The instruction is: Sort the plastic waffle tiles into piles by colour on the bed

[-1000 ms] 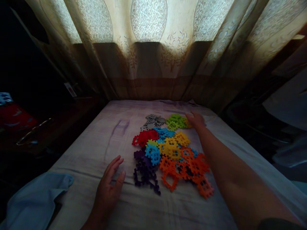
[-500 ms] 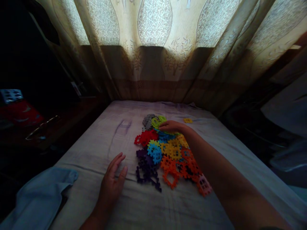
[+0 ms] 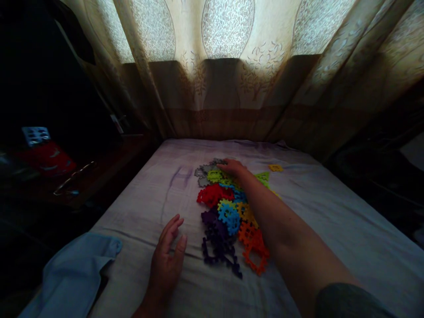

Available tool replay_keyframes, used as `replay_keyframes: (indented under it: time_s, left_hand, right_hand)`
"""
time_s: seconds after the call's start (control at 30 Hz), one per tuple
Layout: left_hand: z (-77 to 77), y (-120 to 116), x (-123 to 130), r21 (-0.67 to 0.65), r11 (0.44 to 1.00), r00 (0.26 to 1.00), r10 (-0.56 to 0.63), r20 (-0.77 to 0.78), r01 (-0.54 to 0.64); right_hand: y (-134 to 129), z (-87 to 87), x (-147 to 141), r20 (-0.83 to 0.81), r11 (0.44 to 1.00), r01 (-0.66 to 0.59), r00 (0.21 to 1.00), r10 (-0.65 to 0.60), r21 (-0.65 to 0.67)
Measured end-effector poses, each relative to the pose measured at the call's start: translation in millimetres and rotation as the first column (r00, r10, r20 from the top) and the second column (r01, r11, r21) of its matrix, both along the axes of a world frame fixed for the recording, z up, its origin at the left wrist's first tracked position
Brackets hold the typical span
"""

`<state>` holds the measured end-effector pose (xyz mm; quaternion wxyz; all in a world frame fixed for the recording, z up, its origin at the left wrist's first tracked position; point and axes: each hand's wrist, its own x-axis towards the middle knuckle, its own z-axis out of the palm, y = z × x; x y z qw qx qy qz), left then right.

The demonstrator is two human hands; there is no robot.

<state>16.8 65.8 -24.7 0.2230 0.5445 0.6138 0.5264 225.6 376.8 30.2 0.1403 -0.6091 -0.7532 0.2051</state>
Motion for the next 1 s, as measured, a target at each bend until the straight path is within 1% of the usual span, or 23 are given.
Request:
replay_keyframes:
  time_s: [0.07,0.1,0.17,0.23,0.27,0.3,0.33,0.37,0.4,0.43,0.47,0.5,0.53,0.57,0.6,0.63,0.7,0.77,0.8,0.87,0.93,1.0]
  left_hand:
    - [1.1,0.0,0.8,0.001,1.000,0.999,0.020,0.026,-0.020]
    - [1.6,0.1,1.4,0.002,1.000,0.999,0.031,0.035,-0.031]
    - [2.4,0.5,2.5,-0.002,0.999,0.998,0.043,0.040,-0.043]
    - [3.3,1.1,3.2,-0.001,0.999,0.999,0.040,0.033,-0.040]
    - [3.9,1.3,3.3,0.000,0.999,0.999,0.035,0.028,-0.035]
    - [4.5,1.5,3.2,0.000,1.000,0.999,0.029,0.023,-0.029]
    - [5.1,1.6,3.1,0.002,1.000,0.999,0.027,0.018,-0.027]
    - [5.7,1.6,2.9,0.003,1.000,1.000,0.027,0.015,-0.027]
    - [6.3,1.5,2.7,0.003,1.000,0.999,0.029,0.013,-0.029]
    - [6.9,1.2,2.6,0.001,1.000,0.999,0.032,0.011,-0.032]
    - [7.6,0.8,2.5,-0.001,0.999,0.999,0.033,0.007,-0.033]
    - [8.3,0.4,2.4,-0.006,1.000,1.000,0.029,0.001,-0.029]
    - [9.0,-0.2,2.4,-0.011,1.000,1.000,0.021,-0.005,-0.021]
    - [9.6,-0.7,2.4,-0.016,1.000,1.000,0.012,-0.011,-0.013]
    - [10.2,-1.1,2.4,-0.018,1.000,1.000,0.007,-0.015,-0.007]
    - [10.5,-1.4,2.3,-0.018,1.000,1.000,0.004,-0.019,-0.004]
    - [10.3,-1.2,1.9,-0.019,1.000,1.000,0.009,-0.026,-0.009]
    - [8.9,-0.1,1.1,-0.024,1.000,0.999,0.008,-0.034,-0.008]
    - [7.9,0.8,0.6,-0.023,1.000,0.999,0.003,-0.038,-0.004]
    - [5.7,2.9,0.1,-0.009,1.000,0.999,-0.005,-0.053,0.004]
    - [4.0,5.0,0.7,0.017,1.000,0.996,-0.013,-0.093,0.014]
    - [3.5,6.6,2.6,0.037,0.998,0.985,-0.038,-0.167,0.045]
  right_hand:
    - [-10.7,4.1,-4.9,0.022,0.990,-0.100,0.995,0.102,-0.096]
    - [-19.2,7.7,-5.9,0.023,0.977,-0.165,0.985,0.169,-0.138]
    - [-39.7,15.4,-4.6,-0.026,0.935,-0.299,0.954,0.300,-0.188]
    - [-57.8,21.8,3.4,-0.123,0.899,-0.395,0.918,0.378,-0.189]
    - [-63.2,24.0,10.8,-0.171,0.889,-0.425,0.901,0.399,-0.169]
    - [-65.3,25.5,20.9,-0.204,0.892,-0.431,0.893,0.401,-0.136]
    - [-63.9,26.2,33.8,-0.213,0.914,-0.394,0.905,0.368,-0.096]
    - [-59.6,25.9,49.3,-0.192,0.950,-0.309,0.936,0.295,-0.049]
    - [-53.2,24.3,67.1,-0.147,0.984,-0.176,0.974,0.171,-0.017]
    - [-45.7,21.4,86.2,-0.078,0.999,0.026,0.997,-0.024,0.020]
    - [-38.4,17.0,105.7,0.002,0.973,0.221,0.975,-0.221,0.070]
    - [-32.2,11.4,124.3,0.078,0.910,0.404,0.908,-0.411,0.091]
    - [-27.7,4.8,140.7,0.138,0.832,0.550,0.821,-0.555,0.072]
    - [-25.3,-2.4,154.1,0.186,0.784,0.621,0.769,-0.612,0.016]
    - [-24.9,-9.5,163.5,0.225,0.783,0.621,0.765,-0.604,-0.008]
    - [-26.4,-16.1,168.9,0.244,0.800,0.600,0.777,-0.580,-0.009]
    - [-33.8,-25.3,168.3,0.232,0.877,0.481,0.852,-0.470,0.011]
    - [-45.3,-27.9,157.2,0.175,0.946,0.323,0.931,-0.322,0.024]
    - [-52.2,-26.8,149.8,0.139,0.970,0.242,0.960,-0.242,0.014]
    - [-68.3,-21.4,133.4,0.068,0.994,0.111,0.992,-0.110,-0.013]
    - [-87.1,-14.1,115.5,0.008,0.998,0.054,0.999,-0.054,-0.034]
    - [-108.1,-7.2,94.7,-0.033,0.999,0.032,0.999,-0.033,-0.035]
